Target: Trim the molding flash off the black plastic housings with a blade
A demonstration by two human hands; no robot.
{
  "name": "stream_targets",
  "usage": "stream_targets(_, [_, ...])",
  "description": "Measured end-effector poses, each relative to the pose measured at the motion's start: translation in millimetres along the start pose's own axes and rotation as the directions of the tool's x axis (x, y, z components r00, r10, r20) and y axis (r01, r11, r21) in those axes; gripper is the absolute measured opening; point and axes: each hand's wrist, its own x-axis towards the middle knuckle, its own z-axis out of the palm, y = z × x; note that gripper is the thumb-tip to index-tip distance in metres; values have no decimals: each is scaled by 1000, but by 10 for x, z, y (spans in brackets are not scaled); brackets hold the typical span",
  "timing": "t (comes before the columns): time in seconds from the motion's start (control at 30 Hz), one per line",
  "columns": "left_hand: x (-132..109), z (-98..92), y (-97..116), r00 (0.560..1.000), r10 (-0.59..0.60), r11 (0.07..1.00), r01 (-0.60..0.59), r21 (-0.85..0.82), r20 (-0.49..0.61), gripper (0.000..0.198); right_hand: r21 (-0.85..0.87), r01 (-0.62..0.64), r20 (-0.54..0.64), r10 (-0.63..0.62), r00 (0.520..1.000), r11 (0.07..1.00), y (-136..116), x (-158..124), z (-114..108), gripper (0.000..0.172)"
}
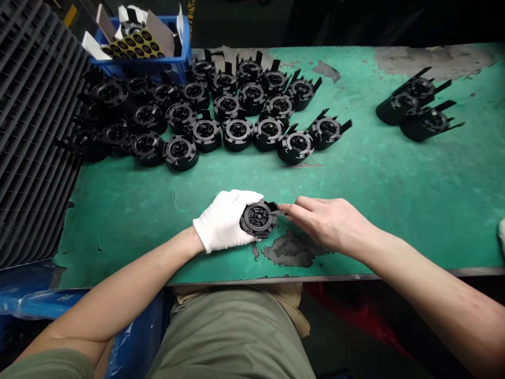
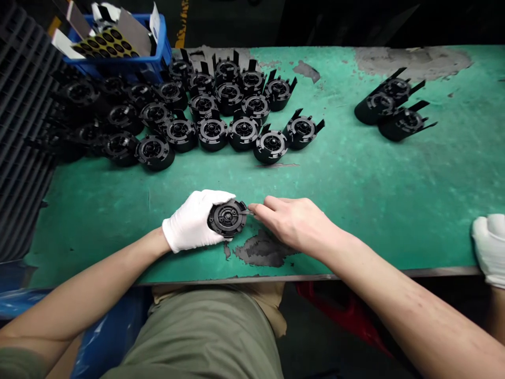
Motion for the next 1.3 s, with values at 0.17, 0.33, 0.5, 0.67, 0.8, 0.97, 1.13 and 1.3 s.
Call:
stream_targets(0.17, [-6, 18, 2, 999, 31, 999, -31, 20, -25, 71, 11, -39, 8, 39, 999, 999, -74, -29, 52, 24])
stream_targets(0.33, [5, 11, 13, 999, 31, 999, -31, 14, -25, 67, -7, 15, 94, -14, 996, 1000, 4, 31, 26, 27])
stream_targets(0.5, [14, 3, 27, 1000, 14, 1000, -14, 9, -21, 68, -7, 76, 217, -73, 974, 997, 73, 118, -80, 28])
stream_targets(0.67, [23, -4, 30, 1000, -2, 1000, 2, -1, -7, 66, -11, 141, 175, -137, 975, 990, 127, 177, -121, 30])
stream_targets(0.8, [10, 3, 16, 1000, -2, 1000, 3, 13, -8, 70, -33, 91, 179, -83, 980, 995, 110, 148, -89, 27])
stream_targets(0.97, [5, 8, 16, 1000, -4, 1000, 4, 27, -6, 70, -67, 63, 200, -48, 979, 996, -3, 94, -127, 39])
stream_targets(1.13, [8, 13, 14, 1000, -6, 1000, 6, 27, -6, 68, -94, 69, 197, -49, 979, 993, -78, 88, -200, 50])
stream_targets(1.3, [4, 29, -1, 1000, 8, 1000, -8, 22, -11, 69, -93, 94, 193, -74, 978, 991, -97, 90, -198, 46])
